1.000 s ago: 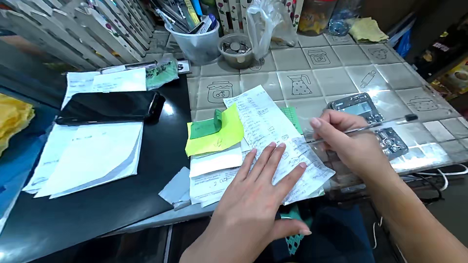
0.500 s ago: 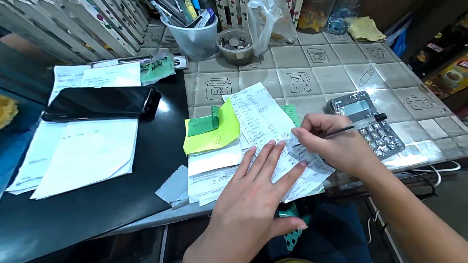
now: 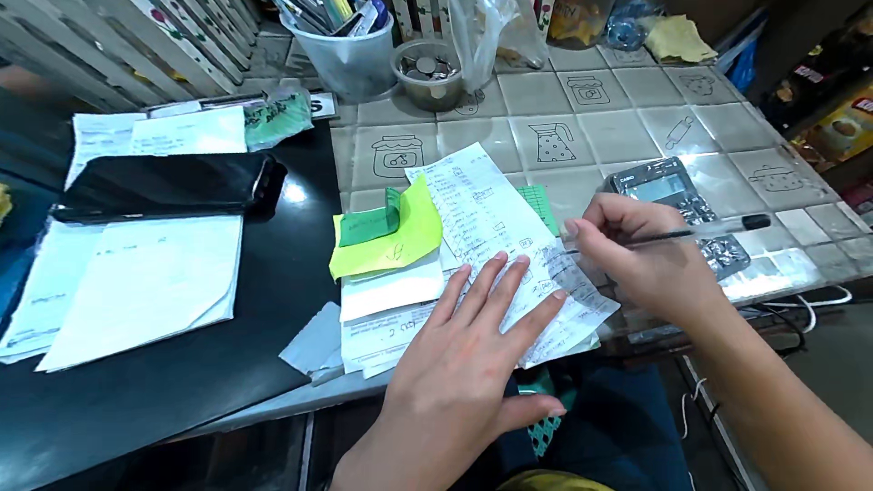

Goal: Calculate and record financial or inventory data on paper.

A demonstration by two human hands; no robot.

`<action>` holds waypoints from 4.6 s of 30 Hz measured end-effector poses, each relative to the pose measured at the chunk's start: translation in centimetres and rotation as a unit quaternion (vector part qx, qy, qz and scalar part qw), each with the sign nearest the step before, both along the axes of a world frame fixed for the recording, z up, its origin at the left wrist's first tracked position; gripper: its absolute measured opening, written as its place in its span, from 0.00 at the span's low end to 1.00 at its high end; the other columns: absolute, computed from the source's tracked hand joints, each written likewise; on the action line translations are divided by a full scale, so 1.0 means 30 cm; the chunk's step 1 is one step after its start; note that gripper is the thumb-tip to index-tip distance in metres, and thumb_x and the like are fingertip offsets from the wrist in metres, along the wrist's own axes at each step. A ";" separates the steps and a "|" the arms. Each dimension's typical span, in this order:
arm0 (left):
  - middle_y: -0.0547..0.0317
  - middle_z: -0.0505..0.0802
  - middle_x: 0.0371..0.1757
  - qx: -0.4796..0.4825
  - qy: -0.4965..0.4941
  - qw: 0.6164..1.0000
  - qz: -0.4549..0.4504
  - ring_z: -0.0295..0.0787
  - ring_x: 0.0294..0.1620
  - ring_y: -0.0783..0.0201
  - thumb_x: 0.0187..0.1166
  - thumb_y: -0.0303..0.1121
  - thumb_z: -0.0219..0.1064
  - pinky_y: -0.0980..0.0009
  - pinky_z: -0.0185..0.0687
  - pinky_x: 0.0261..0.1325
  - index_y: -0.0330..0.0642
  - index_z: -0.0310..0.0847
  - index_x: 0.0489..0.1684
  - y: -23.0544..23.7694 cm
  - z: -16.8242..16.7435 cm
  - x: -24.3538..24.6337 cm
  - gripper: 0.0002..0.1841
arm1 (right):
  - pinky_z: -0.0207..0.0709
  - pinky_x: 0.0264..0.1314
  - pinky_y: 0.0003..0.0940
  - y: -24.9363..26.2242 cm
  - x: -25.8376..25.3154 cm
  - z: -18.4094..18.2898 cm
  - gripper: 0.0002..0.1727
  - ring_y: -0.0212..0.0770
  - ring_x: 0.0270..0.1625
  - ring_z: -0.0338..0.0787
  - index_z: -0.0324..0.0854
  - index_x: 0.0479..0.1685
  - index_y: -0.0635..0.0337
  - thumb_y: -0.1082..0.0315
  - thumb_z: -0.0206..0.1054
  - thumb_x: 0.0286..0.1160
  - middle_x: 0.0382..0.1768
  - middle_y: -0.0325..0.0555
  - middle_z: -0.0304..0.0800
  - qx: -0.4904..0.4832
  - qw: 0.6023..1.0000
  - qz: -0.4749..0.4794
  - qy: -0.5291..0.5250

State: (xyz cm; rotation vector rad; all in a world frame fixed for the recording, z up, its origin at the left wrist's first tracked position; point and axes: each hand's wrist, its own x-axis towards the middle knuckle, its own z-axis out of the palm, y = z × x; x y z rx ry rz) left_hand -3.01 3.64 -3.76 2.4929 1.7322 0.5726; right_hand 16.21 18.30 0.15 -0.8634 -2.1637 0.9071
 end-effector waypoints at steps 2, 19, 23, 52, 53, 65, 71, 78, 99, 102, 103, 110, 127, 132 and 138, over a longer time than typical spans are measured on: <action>0.60 0.70 0.91 0.002 0.001 1.000 -0.005 0.54 0.94 0.48 0.67 0.78 0.58 0.37 0.48 0.91 0.66 0.71 0.86 0.001 -0.002 0.000 0.46 | 0.65 0.18 0.16 -0.001 0.009 0.004 0.14 0.21 0.19 0.75 0.80 0.26 0.50 0.62 0.63 0.84 0.17 0.28 0.77 -0.019 1.000 0.002 0.011; 0.52 0.69 0.91 0.005 -0.001 0.999 -0.032 0.52 0.94 0.39 0.67 0.78 0.59 0.30 0.47 0.88 0.81 0.72 0.82 -0.002 0.001 -0.003 0.39 | 0.68 0.16 0.14 -0.082 0.038 0.005 0.12 0.19 0.19 0.77 0.81 0.24 0.51 0.66 0.67 0.79 0.17 0.27 0.80 -0.014 0.999 0.036 -0.001; 0.52 0.69 0.91 0.004 -0.006 1.000 -0.030 0.53 0.94 0.39 0.66 0.77 0.61 0.30 0.46 0.89 0.77 0.70 0.85 -0.004 0.002 -0.002 0.41 | 0.64 0.16 0.15 -0.070 0.047 0.004 0.12 0.20 0.18 0.74 0.80 0.25 0.53 0.67 0.66 0.80 0.17 0.29 0.77 0.006 1.000 0.003 0.001; 0.57 0.77 0.86 0.037 -0.058 0.998 0.000 0.62 0.92 0.48 0.88 0.58 0.53 0.41 0.57 0.90 0.72 0.84 0.73 -0.005 -0.006 0.004 0.22 | 0.88 0.39 0.24 -0.058 0.195 -0.003 0.11 0.28 0.38 0.90 0.83 0.48 0.54 0.57 0.63 0.87 0.39 0.31 0.90 0.078 0.980 -0.034 0.179; 0.58 0.77 0.86 0.038 -0.061 0.997 0.001 0.62 0.91 0.49 0.88 0.58 0.53 0.41 0.58 0.90 0.73 0.85 0.72 -0.006 -0.008 0.003 0.21 | 0.90 0.41 0.28 -0.063 0.232 -0.011 0.14 0.31 0.39 0.92 0.83 0.50 0.51 0.53 0.59 0.90 0.41 0.30 0.92 0.099 0.974 -0.047 0.198; 0.63 0.83 0.81 0.007 -0.076 0.996 -0.048 0.68 0.88 0.49 0.91 0.54 0.49 0.37 0.61 0.86 0.69 0.86 0.64 0.044 0.016 0.011 0.19 | 0.76 0.77 0.50 -0.047 0.503 -0.213 0.38 0.45 0.78 0.80 0.72 0.71 0.52 0.38 0.75 0.67 0.73 0.49 0.82 0.197 0.951 -0.237 0.012; 0.66 0.89 0.73 -0.008 -0.146 0.989 -0.031 0.74 0.85 0.55 0.88 0.48 0.56 0.40 0.65 0.86 0.59 0.90 0.58 0.044 0.044 0.026 0.16 | 0.67 0.80 0.50 -0.071 0.470 -0.253 0.40 0.41 0.81 0.76 0.70 0.69 0.46 0.33 0.76 0.63 0.77 0.45 0.81 0.228 0.937 -0.264 0.011; 0.70 0.93 0.66 0.031 -0.194 0.981 0.002 0.82 0.78 0.63 0.88 0.42 0.58 0.51 0.73 0.85 0.54 0.93 0.48 0.027 0.052 0.032 0.15 | 0.68 0.84 0.49 -0.117 0.400 -0.184 0.36 0.47 0.85 0.70 0.74 0.69 0.44 0.38 0.78 0.64 0.78 0.44 0.77 0.241 0.950 -0.184 0.074; 0.61 0.98 0.39 -0.048 -0.404 0.911 -0.064 0.96 0.38 0.69 0.73 0.30 0.76 0.72 0.95 0.42 0.42 0.89 0.49 0.242 0.329 -0.162 0.10 | 0.89 0.39 0.22 -0.250 0.424 -0.041 0.05 0.26 0.35 0.92 0.86 0.40 0.44 0.57 0.74 0.76 0.35 0.30 0.91 0.001 0.933 -0.145 0.330; 0.60 0.98 0.46 -0.033 -0.393 0.909 -0.135 0.97 0.44 0.67 0.76 0.39 0.78 0.64 0.98 0.47 0.45 0.89 0.58 0.320 0.298 -0.196 0.16 | 0.89 0.33 0.23 -0.256 0.436 -0.038 0.06 0.27 0.31 0.92 0.85 0.39 0.45 0.57 0.74 0.76 0.33 0.32 0.92 -0.014 0.926 -0.158 0.343; 0.61 0.98 0.46 -0.035 -0.387 0.914 -0.117 0.97 0.44 0.68 0.76 0.39 0.77 0.65 0.98 0.48 0.45 0.89 0.57 0.313 0.310 -0.184 0.15 | 0.89 0.33 0.23 -0.259 0.437 -0.037 0.06 0.27 0.31 0.92 0.85 0.39 0.45 0.56 0.74 0.76 0.33 0.32 0.92 -0.018 0.927 -0.160 0.338; 0.61 0.98 0.44 -0.034 -0.355 0.934 -0.032 0.96 0.41 0.70 0.78 0.34 0.74 0.73 0.95 0.45 0.43 0.88 0.58 0.263 0.356 -0.173 0.13 | 0.88 0.45 0.20 -0.317 0.412 -0.099 0.03 0.22 0.41 0.92 0.89 0.44 0.42 0.61 0.70 0.80 0.40 0.24 0.95 -0.004 0.956 -0.093 0.278; 0.61 0.96 0.51 -0.028 -0.289 0.951 -0.103 0.92 0.58 0.67 0.74 0.27 0.67 0.66 0.88 0.64 0.42 0.91 0.41 0.287 0.355 -0.196 0.07 | 0.73 0.77 0.30 -0.306 0.443 -0.110 0.05 0.31 0.72 0.81 0.82 0.50 0.38 0.58 0.68 0.81 0.61 0.23 0.86 0.339 0.927 -0.063 0.148; 0.54 0.93 0.64 0.009 -0.371 0.898 -0.236 0.89 0.69 0.57 0.81 0.31 0.70 0.58 0.87 0.71 0.44 0.90 0.53 0.394 0.279 -0.291 0.09 | 0.84 0.63 0.25 -0.381 0.390 -0.124 0.05 0.28 0.58 0.90 0.81 0.49 0.48 0.62 0.69 0.82 0.52 0.31 0.92 0.182 0.962 0.047 0.199; 0.65 0.93 0.42 -0.093 -0.208 0.969 -0.099 0.88 0.38 0.74 0.86 0.30 0.58 0.74 0.86 0.44 0.45 0.87 0.57 0.384 0.353 -0.170 0.12 | 0.86 0.56 0.36 -0.387 0.365 -0.160 0.20 0.38 0.46 0.94 0.85 0.34 0.53 0.52 0.57 0.90 0.38 0.42 0.95 0.151 0.972 0.091 0.156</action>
